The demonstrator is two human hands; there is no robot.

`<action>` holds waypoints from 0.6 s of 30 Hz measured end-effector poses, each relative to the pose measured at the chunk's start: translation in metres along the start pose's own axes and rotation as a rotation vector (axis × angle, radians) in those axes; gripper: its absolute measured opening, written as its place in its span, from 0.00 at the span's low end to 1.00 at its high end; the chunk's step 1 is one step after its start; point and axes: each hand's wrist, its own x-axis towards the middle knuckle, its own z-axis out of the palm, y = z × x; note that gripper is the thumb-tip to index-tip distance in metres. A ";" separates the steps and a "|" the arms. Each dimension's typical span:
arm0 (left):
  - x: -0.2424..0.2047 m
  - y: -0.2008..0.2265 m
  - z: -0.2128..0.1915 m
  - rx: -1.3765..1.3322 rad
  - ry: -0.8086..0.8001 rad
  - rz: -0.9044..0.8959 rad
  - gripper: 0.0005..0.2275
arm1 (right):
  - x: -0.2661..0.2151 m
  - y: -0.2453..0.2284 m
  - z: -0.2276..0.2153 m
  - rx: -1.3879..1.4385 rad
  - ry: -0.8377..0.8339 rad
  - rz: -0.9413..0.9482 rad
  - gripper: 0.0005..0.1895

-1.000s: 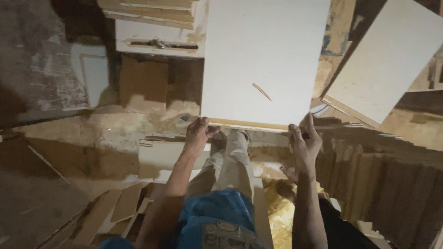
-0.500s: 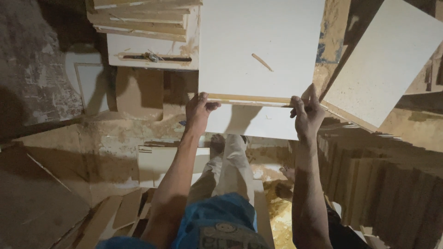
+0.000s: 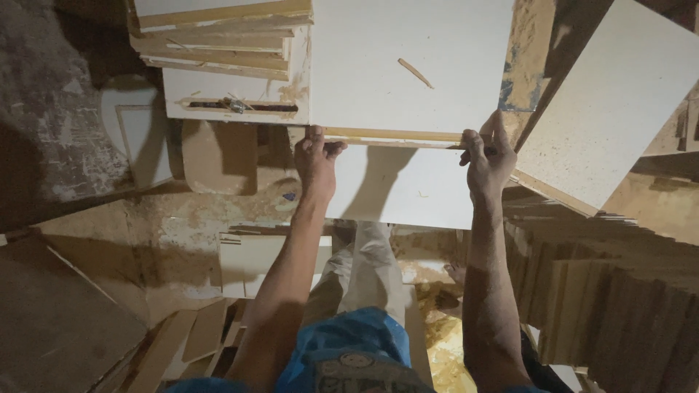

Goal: Cutting white wood panels using a table saw in a workshop environment.

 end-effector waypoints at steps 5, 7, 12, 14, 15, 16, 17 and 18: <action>-0.049 0.010 0.022 0.770 0.183 0.389 0.33 | 0.005 0.015 0.002 0.018 0.044 -0.047 0.29; -0.055 0.025 0.041 1.456 -0.486 1.212 0.23 | 0.010 0.026 0.000 0.010 0.021 -0.056 0.31; -0.012 0.017 0.071 1.306 -0.905 1.216 0.21 | 0.030 0.010 0.011 -0.022 0.008 -0.079 0.29; 0.004 0.015 0.077 1.347 -0.903 1.292 0.21 | 0.040 0.009 0.013 -0.014 0.018 -0.086 0.29; 0.010 0.015 0.081 1.322 -0.902 1.279 0.20 | 0.045 0.004 0.016 -0.033 0.019 -0.087 0.29; 0.011 0.014 0.081 1.298 -0.899 1.258 0.18 | 0.046 -0.001 0.016 -0.056 0.017 -0.080 0.28; 0.010 0.017 0.083 1.299 -0.902 1.253 0.18 | 0.045 0.000 0.016 -0.058 0.017 -0.076 0.28; 0.011 0.020 0.088 1.295 -0.892 1.243 0.18 | 0.048 -0.001 0.017 -0.030 0.024 -0.038 0.29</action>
